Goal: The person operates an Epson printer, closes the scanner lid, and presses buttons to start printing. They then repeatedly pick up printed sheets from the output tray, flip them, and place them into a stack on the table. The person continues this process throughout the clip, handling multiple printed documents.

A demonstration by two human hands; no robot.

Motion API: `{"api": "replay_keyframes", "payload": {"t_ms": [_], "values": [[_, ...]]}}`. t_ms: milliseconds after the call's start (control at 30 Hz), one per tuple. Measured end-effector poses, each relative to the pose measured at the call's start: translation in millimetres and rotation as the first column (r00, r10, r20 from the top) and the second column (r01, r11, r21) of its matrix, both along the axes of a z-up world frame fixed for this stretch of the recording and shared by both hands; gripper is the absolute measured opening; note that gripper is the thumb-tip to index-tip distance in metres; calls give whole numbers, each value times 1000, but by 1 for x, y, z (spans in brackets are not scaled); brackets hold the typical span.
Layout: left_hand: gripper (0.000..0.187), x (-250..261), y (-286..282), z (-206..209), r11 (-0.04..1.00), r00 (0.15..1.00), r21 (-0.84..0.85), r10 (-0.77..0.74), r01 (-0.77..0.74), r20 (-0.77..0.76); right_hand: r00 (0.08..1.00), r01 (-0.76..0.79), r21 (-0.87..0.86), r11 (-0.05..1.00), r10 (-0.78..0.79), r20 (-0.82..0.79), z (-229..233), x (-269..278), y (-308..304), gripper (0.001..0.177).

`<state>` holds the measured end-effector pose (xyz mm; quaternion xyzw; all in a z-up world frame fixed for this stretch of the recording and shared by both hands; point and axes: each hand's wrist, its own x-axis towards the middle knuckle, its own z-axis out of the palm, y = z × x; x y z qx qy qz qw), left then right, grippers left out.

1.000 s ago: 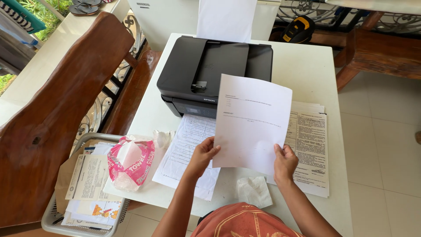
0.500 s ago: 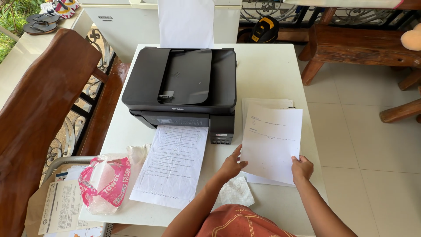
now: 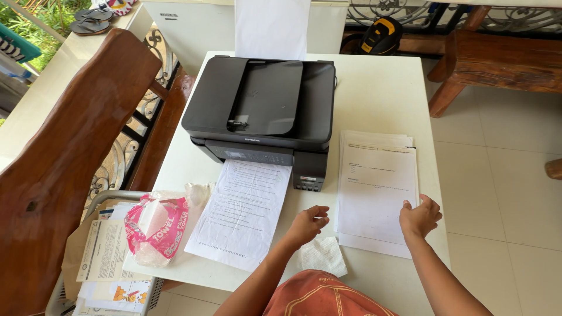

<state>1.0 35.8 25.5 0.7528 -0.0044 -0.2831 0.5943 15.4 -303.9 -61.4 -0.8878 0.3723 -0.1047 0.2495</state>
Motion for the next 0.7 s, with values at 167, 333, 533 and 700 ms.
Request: {"api": "replay_keyframes", "payload": {"t_ms": [167, 333, 533, 700], "values": [[35, -2, 62, 14, 980, 980, 4, 197, -197, -8, 969, -198, 77, 977, 182, 169, 24, 5, 73, 37], [31, 2, 135, 21, 862, 863, -32, 505, -506, -19, 818, -527, 78, 846, 481, 316, 53, 0, 174, 24], [29, -14, 228, 13, 635, 634, -5, 772, -773, 56, 562, -827, 165, 538, 777, 284, 85, -20, 266, 26], [31, -40, 294, -5, 467, 471, 66, 879, -882, 71, 261, -963, 112, 245, 949, 175, 92, -46, 311, 42]]}}
